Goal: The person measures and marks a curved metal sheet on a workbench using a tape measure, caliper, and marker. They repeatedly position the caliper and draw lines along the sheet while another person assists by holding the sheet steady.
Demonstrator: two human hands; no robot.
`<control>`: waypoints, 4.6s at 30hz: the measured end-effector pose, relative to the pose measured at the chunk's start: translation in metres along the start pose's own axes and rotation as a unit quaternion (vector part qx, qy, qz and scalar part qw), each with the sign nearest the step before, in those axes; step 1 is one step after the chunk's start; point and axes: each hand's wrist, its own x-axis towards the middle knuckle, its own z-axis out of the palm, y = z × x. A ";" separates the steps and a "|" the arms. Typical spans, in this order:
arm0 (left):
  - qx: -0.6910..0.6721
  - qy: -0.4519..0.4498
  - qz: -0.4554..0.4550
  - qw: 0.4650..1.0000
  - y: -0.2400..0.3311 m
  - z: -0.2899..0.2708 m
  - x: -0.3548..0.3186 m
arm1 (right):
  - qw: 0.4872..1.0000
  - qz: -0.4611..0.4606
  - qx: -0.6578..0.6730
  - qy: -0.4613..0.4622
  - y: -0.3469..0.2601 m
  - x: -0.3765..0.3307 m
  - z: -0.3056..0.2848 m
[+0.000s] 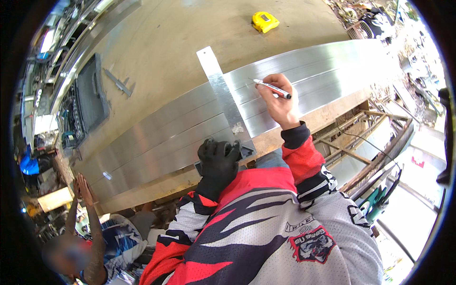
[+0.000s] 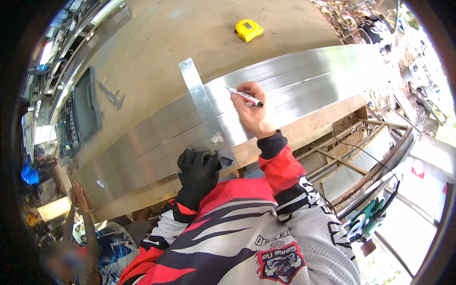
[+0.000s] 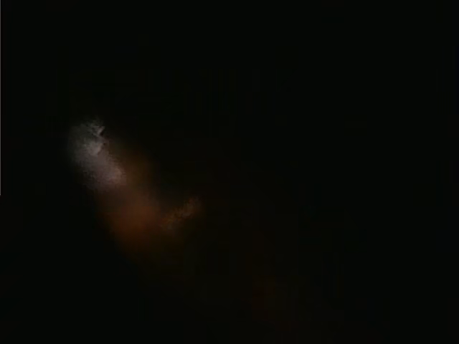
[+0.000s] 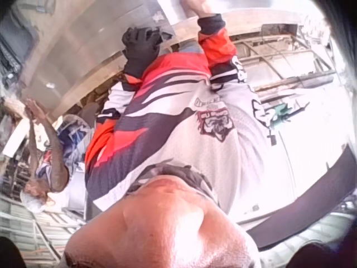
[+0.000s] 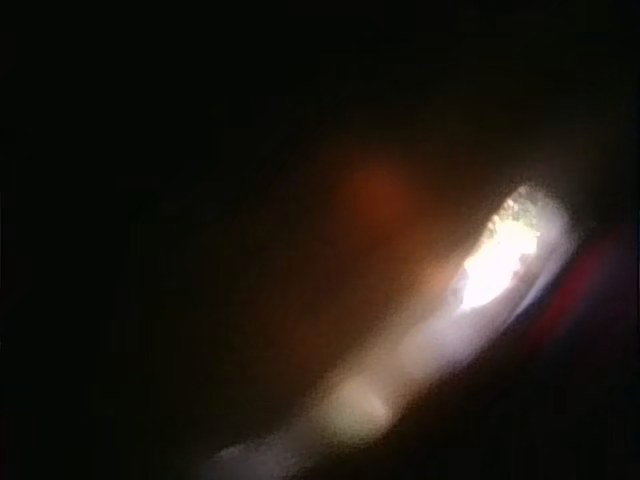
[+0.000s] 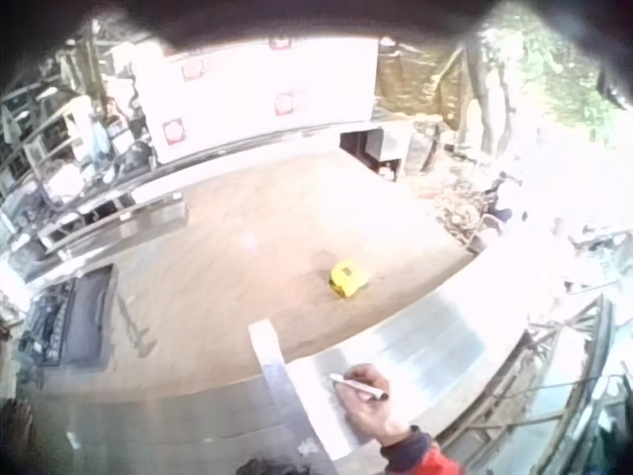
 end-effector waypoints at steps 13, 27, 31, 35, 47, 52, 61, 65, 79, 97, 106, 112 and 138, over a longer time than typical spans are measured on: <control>-0.239 0.037 0.061 0.968 0.039 -0.067 0.032 | 0.991 0.000 0.067 0.119 -0.011 -0.050 -0.160; -0.055 0.012 0.163 0.985 0.309 0.124 0.266 | 0.964 -0.045 0.079 0.248 0.056 0.062 -0.494; -0.052 -0.048 0.113 0.991 0.371 0.152 0.306 | 0.976 -0.027 0.073 0.201 0.072 0.093 -0.575; -0.038 0.001 0.131 0.991 0.415 0.182 0.358 | 0.975 -0.017 0.107 0.194 0.085 0.118 -0.609; 0.004 0.062 0.148 0.987 0.476 0.220 0.428 | 0.973 0.043 0.100 0.201 0.106 0.138 -0.649; 0.001 0.035 0.142 0.989 0.482 0.221 0.439 | 0.976 0.048 0.121 0.177 0.115 0.152 -0.653; 0.019 0.030 0.133 0.990 0.483 0.230 0.451 | 0.978 0.065 0.129 0.152 0.122 0.161 -0.649; 0.017 0.000 0.136 0.991 0.481 0.229 0.453 | 0.976 0.072 0.148 0.144 0.124 0.164 -0.647; 0.020 -0.019 0.131 0.991 0.479 0.224 0.455 | 0.986 0.072 0.114 0.096 0.126 0.171 -0.641; -0.018 -0.029 0.115 0.993 0.480 0.219 0.456 | 0.994 0.057 0.041 0.089 0.135 0.178 -0.631; -0.014 -0.007 0.131 0.991 0.478 0.221 0.455 | 0.997 0.052 -0.018 0.046 0.128 0.183 -0.629; -0.012 -0.008 0.125 0.992 0.479 0.220 0.456 | 0.996 -0.007 -0.089 0.004 0.122 0.193 -0.625; -0.011 -0.007 0.130 0.991 0.478 0.222 0.457 | 0.980 -0.101 -0.170 -0.032 0.121 0.203 -0.622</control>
